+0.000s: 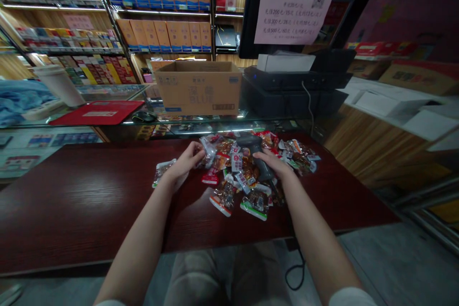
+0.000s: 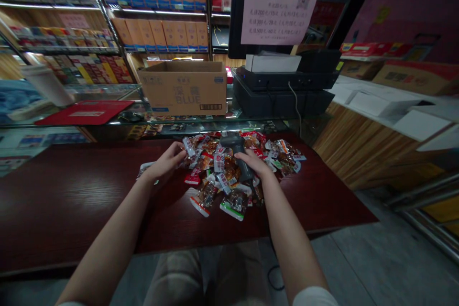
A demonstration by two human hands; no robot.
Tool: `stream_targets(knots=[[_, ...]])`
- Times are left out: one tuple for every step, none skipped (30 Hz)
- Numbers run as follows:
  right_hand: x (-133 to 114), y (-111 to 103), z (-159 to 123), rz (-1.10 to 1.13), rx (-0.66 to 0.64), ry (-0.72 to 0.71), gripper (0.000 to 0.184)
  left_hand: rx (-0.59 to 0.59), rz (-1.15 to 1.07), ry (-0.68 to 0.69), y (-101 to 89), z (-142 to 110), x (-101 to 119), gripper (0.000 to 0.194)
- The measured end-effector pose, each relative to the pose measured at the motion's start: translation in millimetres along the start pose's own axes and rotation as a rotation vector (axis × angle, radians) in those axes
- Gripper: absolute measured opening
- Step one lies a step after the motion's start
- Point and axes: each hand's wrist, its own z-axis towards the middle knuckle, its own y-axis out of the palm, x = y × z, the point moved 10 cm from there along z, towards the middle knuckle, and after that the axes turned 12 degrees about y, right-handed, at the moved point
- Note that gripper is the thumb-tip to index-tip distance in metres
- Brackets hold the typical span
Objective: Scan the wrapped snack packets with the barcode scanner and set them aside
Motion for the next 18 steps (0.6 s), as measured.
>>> stream_targets(knots=[[-2,-1,-1,0.017,-0.002,-0.021,0.028,0.067,-0.128,-0.008,-1.6,0,1,0.033],[-4,-1,-2,0.037,-0.002,-0.041,0.028,0.119,-0.263,-0.024,-1.4,0,1,0.034],[-6,-2,-3,0.062,-0.002,-0.057,0.029,0.155,-0.401,-0.049,0.6,0,1,0.036],[-6,-2,-3,0.088,-0.003,-0.064,0.030,0.175,-0.534,-0.083,4.2,0,0,0.040],[-7,-3,-4,0.118,-0.002,-0.068,0.030,0.183,-0.653,-0.121,8.8,-1,0,0.046],[-7,-3,-5,0.151,-0.001,-0.071,0.030,0.183,-0.754,-0.156,13.4,-2,1,0.053],[-7,-4,-6,0.183,0.003,-0.073,0.030,0.186,-0.833,-0.182,16.8,-3,2,0.062],[-8,-4,-8,0.209,0.010,-0.075,0.030,0.194,-0.890,-0.200,18.8,-4,3,0.068],[-9,-5,-9,0.228,0.022,-0.079,0.030,0.203,-0.929,-0.213,20.0,-4,3,0.071],[-10,-5,-11,0.236,0.025,-0.086,0.030,0.214,-0.953,-0.227,20.9,-5,3,0.069],[-12,-4,-13,0.240,0.021,-0.097,0.031,0.228,-0.969,-0.244,21.5,-6,1,0.062],[-14,-2,-16,0.239,0.011,-0.112,0.031,0.242,-0.977,-0.267,22.4,-7,-2,0.053],[-17,-1,-18,0.232,-0.006,-0.134,0.031,0.262,-0.976,-0.289,22.7,-7,-6,0.045],[-21,2,-21,0.223,-0.029,-0.162,0.031,0.290,-0.965,-0.306,22.2,-8,-11,0.038],[-26,4,-24,0.213,-0.049,-0.193,0.031,0.320,-0.944,-0.314,20.8,-8,-16,0.033],[-30,5,-26,0.205,-0.068,-0.223,0.031,0.342,-0.910,-0.318,19.5,-8,-20,0.029],[-34,6,-28,0.200,-0.084,-0.251,0.031,0.353,-0.868,-0.314,18.5,-8,-24,0.026],[-38,8,-30,0.197,-0.103,-0.274,0.030,0.349,-0.827,-0.301,18.3,-8,-26,0.023]])
